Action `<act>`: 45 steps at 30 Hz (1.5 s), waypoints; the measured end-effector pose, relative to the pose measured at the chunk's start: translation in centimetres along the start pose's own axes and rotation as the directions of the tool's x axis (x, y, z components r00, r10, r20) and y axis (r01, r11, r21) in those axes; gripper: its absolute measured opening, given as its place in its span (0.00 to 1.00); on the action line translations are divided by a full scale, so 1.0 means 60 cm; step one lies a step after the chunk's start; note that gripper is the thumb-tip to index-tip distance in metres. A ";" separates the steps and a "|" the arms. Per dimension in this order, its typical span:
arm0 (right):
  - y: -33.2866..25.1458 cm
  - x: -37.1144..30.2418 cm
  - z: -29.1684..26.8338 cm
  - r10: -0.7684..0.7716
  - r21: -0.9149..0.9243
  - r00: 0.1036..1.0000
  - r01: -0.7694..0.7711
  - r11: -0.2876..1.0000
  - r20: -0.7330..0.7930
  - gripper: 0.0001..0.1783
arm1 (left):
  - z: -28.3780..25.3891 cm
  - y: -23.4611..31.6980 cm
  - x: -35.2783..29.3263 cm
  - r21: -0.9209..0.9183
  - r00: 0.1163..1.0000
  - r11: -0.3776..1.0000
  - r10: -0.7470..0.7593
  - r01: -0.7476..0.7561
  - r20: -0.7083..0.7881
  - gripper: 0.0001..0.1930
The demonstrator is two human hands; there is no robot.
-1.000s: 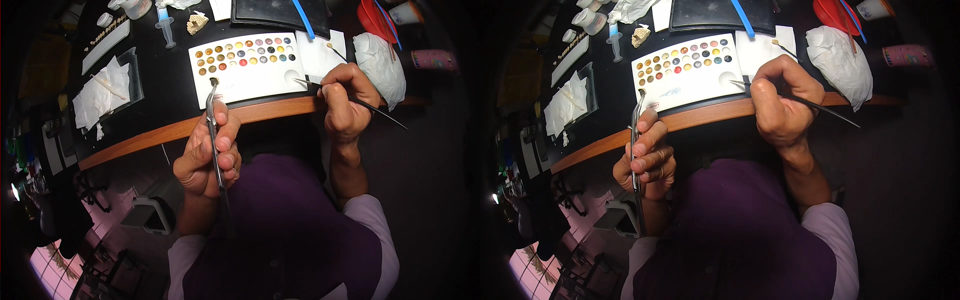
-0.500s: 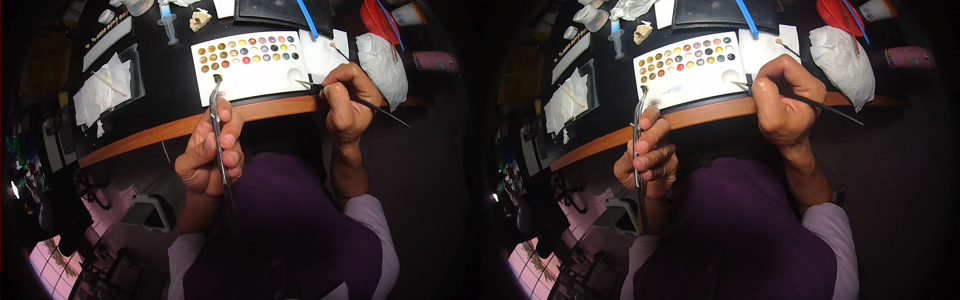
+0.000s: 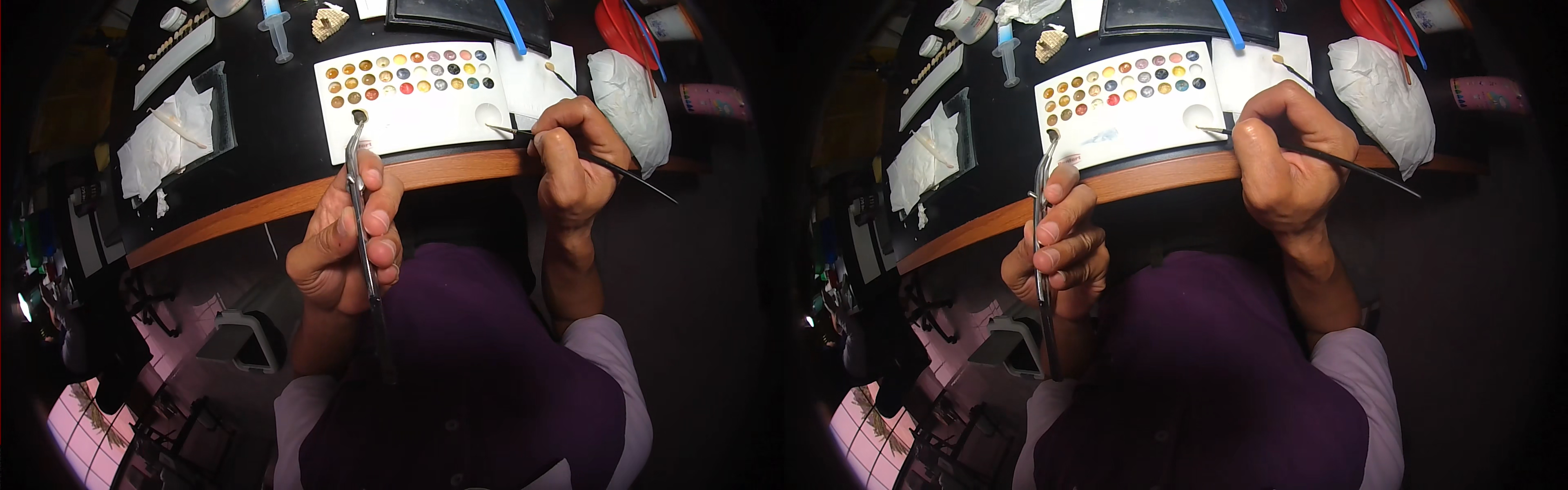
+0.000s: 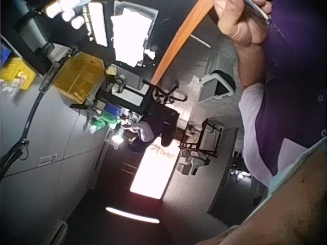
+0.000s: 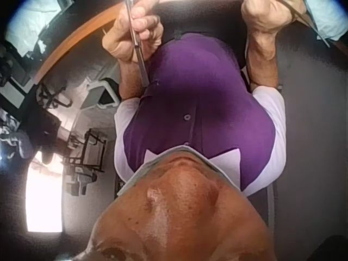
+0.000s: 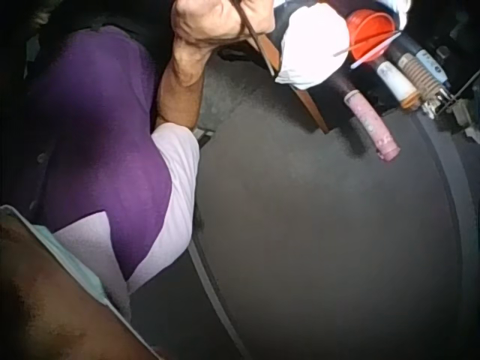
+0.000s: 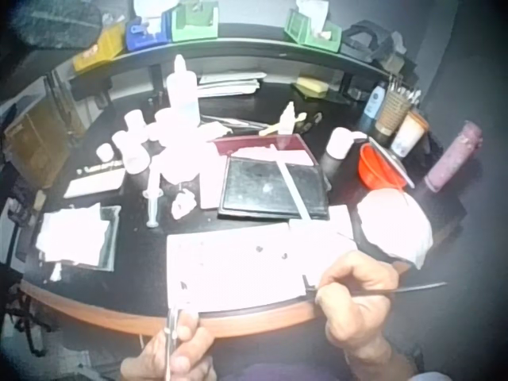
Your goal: The person applies stain to a dental crown using a fine brush, then picks up a plaster dental model and applies additional material to the teeth on the model.
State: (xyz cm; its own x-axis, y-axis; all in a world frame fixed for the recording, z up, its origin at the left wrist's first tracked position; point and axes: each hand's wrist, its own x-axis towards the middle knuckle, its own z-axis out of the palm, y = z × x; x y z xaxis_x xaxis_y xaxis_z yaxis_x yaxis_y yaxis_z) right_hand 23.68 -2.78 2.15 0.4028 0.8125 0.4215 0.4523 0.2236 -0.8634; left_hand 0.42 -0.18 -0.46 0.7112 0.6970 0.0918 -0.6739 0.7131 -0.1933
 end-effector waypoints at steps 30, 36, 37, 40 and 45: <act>-0.002 -0.007 0.089 -0.591 0.198 0.804 0.569 0.798 0.069 0.14 | 0.013 0.000 -0.001 -0.046 1.000 0.999 -0.004 0.004 0.001 0.17; -0.001 -0.008 0.093 -0.576 0.203 0.815 0.556 0.806 0.054 0.14 | 0.013 0.001 -0.001 -0.037 1.000 0.999 -0.007 0.007 0.000 0.16; -0.002 -0.008 0.093 -0.574 0.201 0.817 0.554 0.808 0.056 0.14 | 0.014 0.001 -0.001 -0.035 1.000 0.999 -0.006 0.006 -0.001 0.16; -0.003 -0.008 0.092 -0.571 0.196 0.819 0.551 0.811 0.062 0.14 | 0.013 0.001 -0.001 -0.034 1.000 0.999 -0.005 0.005 -0.006 0.16; -0.003 -0.007 0.092 -0.571 0.193 0.818 0.550 0.812 0.068 0.14 | 0.013 0.000 0.000 -0.027 1.000 1.000 -0.006 0.006 0.002 0.16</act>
State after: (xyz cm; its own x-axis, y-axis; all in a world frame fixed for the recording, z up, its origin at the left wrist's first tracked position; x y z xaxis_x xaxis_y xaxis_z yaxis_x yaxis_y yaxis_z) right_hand 19.05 -0.21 0.56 0.0171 0.5742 0.8185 0.4353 0.7327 -0.5231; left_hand 0.24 -0.12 0.28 0.7151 0.6926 0.0946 -0.6636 0.7152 -0.2193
